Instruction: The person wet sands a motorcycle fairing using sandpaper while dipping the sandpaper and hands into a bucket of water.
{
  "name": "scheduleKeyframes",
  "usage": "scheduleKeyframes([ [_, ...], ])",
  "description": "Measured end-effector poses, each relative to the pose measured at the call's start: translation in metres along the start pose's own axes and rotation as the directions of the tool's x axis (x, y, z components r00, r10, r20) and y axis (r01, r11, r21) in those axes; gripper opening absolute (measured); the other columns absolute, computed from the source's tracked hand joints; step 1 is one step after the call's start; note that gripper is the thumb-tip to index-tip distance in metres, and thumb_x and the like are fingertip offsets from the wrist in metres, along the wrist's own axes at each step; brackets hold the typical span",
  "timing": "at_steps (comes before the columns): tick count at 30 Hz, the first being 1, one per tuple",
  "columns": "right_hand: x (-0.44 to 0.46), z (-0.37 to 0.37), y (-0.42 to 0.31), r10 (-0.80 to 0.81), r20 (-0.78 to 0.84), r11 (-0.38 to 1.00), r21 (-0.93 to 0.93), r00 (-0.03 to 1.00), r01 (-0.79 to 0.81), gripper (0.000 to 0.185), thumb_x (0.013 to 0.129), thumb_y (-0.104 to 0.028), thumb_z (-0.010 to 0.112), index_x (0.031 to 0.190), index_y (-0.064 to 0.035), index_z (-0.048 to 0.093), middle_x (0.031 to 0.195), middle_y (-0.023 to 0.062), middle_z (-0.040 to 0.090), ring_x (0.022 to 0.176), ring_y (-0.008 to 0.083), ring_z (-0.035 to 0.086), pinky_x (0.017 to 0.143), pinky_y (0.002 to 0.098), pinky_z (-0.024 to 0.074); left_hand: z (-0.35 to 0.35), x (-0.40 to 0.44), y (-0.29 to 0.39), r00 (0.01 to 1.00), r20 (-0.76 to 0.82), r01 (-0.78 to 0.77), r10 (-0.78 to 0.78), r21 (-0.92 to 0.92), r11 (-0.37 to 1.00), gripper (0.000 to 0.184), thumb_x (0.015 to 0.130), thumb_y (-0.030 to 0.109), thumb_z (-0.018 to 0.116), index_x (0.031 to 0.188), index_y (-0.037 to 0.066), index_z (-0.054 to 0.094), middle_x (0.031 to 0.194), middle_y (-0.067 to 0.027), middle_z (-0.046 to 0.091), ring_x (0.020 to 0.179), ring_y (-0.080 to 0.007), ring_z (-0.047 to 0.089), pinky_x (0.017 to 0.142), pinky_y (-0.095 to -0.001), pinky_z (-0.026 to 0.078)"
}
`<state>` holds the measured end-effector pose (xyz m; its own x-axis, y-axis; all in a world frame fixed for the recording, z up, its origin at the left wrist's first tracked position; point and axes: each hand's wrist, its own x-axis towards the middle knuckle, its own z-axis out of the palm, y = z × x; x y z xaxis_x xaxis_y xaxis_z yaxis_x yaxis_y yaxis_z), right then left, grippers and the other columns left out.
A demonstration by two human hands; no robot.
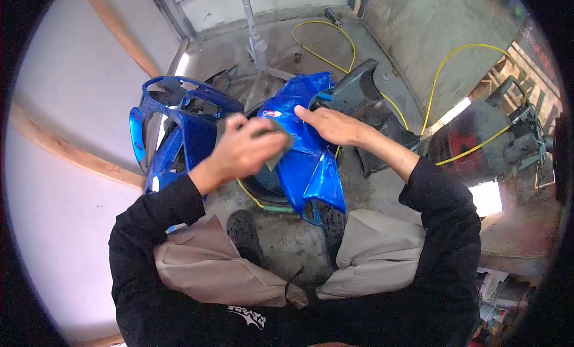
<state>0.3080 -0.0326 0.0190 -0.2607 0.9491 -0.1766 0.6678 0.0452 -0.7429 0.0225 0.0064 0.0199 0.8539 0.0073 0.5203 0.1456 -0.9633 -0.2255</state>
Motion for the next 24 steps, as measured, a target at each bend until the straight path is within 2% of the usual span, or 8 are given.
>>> scheduleKeyframes([
  [3, -0.001, 0.003, -0.004, -0.002, 0.091, 0.996, 0.090, 0.996, -0.006, 0.095, 0.112, -0.070, 0.025, 0.099, 0.0095, 0.075, 0.102, 0.0299, 0.075, 0.104, 0.0419, 0.072, 0.101, 0.0518, 0.0479, -0.012, 0.003, -0.026, 0.994, -0.025, 0.111, -0.109, 0.129, 0.985, 0.041, 0.076, 0.011, 0.075, 0.117, 0.015, 0.078, 0.125, 0.0041, 0.075, 0.116, -0.0217, 0.065, 0.093, -0.0454, 0.039],
  [9, 0.005, 0.004, 0.011, -0.073, 0.019, 0.997, 0.017, 0.997, 0.073, 0.092, 0.112, -0.069, 0.026, 0.101, 0.0086, 0.075, 0.102, 0.0298, 0.074, 0.103, 0.0424, 0.071, 0.099, 0.0507, 0.0488, -0.003, -0.006, -0.009, 1.000, -0.017, -0.008, 0.008, 0.001, 1.000, 0.043, 0.067, 0.012, 0.074, 0.110, 0.016, 0.080, 0.128, 0.0077, 0.073, 0.117, -0.0201, 0.064, 0.092, -0.0448, 0.037],
  [10, -0.008, -0.010, -0.016, 0.048, 0.140, 0.996, 0.073, 0.989, -0.059, 0.092, 0.112, -0.069, 0.026, 0.105, 0.0092, 0.074, 0.104, 0.0306, 0.074, 0.105, 0.0429, 0.071, 0.100, 0.0509, 0.0485, -0.004, -0.003, -0.015, 0.998, -0.044, 0.048, -0.045, 0.073, 0.996, 0.044, 0.068, 0.011, 0.074, 0.111, 0.016, 0.080, 0.127, 0.0076, 0.074, 0.118, -0.0199, 0.064, 0.093, -0.0453, 0.037],
  [13, -0.006, 0.000, -0.009, -0.047, -0.021, 0.999, -0.021, 0.999, 0.047, 0.092, 0.112, -0.069, 0.027, 0.105, 0.0084, 0.075, 0.103, 0.0296, 0.075, 0.104, 0.0407, 0.071, 0.100, 0.0497, 0.0488, -0.003, -0.002, -0.005, 0.993, -0.059, 0.105, -0.101, 0.052, 0.993, 0.037, 0.076, 0.006, 0.074, 0.111, 0.016, 0.080, 0.124, 0.0074, 0.075, 0.119, -0.0190, 0.065, 0.095, -0.0446, 0.036],
  [15, -0.004, -0.006, -0.008, -0.003, 0.053, 0.999, 0.037, 0.999, 0.001, 0.093, 0.112, -0.071, 0.026, 0.105, 0.0084, 0.074, 0.103, 0.0286, 0.075, 0.103, 0.0382, 0.071, 0.100, 0.0491, 0.0488, -0.002, -0.005, 0.009, 0.997, 0.055, 0.047, -0.046, -0.023, 0.999, 0.037, 0.078, 0.005, 0.074, 0.113, 0.016, 0.080, 0.124, 0.0080, 0.075, 0.119, -0.0188, 0.065, 0.096, -0.0448, 0.036],
  [19, -0.001, 0.004, 0.003, -0.008, 0.043, 0.997, 0.078, 0.999, 0.004, 0.094, 0.111, -0.072, 0.026, 0.102, 0.0094, 0.073, 0.101, 0.0278, 0.075, 0.101, 0.0380, 0.072, 0.100, 0.0493, 0.0485, -0.014, 0.009, -0.022, 0.993, -0.049, 0.114, -0.108, 0.150, 0.982, 0.039, 0.076, 0.011, 0.075, 0.115, 0.014, 0.078, 0.122, 0.0071, 0.073, 0.118, -0.0190, 0.064, 0.094, -0.0462, 0.039],
  [23, -0.006, -0.005, -0.011, 0.033, 0.046, 0.999, 0.009, 0.998, -0.034, 0.093, 0.111, -0.072, 0.027, 0.097, 0.0076, 0.073, 0.098, 0.0269, 0.075, 0.098, 0.0381, 0.072, 0.098, 0.0498, 0.0486, 0.005, -0.006, 0.007, 0.999, 0.042, 0.032, -0.030, -0.056, 0.998, 0.039, 0.077, 0.010, 0.074, 0.116, 0.014, 0.079, 0.125, 0.0082, 0.073, 0.115, -0.0184, 0.064, 0.094, -0.0445, 0.039],
  [24, -0.001, 0.005, 0.003, -0.025, -0.059, 1.000, 0.006, 0.998, 0.025, 0.093, 0.111, -0.072, 0.027, 0.093, 0.0066, 0.073, 0.095, 0.0260, 0.074, 0.095, 0.0377, 0.072, 0.097, 0.0500, 0.0490, 0.005, -0.003, -0.002, 1.000, -0.023, 0.017, -0.018, -0.035, 0.999, 0.052, 0.069, 0.005, 0.074, 0.119, 0.016, 0.079, 0.130, 0.0056, 0.074, 0.118, -0.0221, 0.065, 0.093, -0.0456, 0.039],
])
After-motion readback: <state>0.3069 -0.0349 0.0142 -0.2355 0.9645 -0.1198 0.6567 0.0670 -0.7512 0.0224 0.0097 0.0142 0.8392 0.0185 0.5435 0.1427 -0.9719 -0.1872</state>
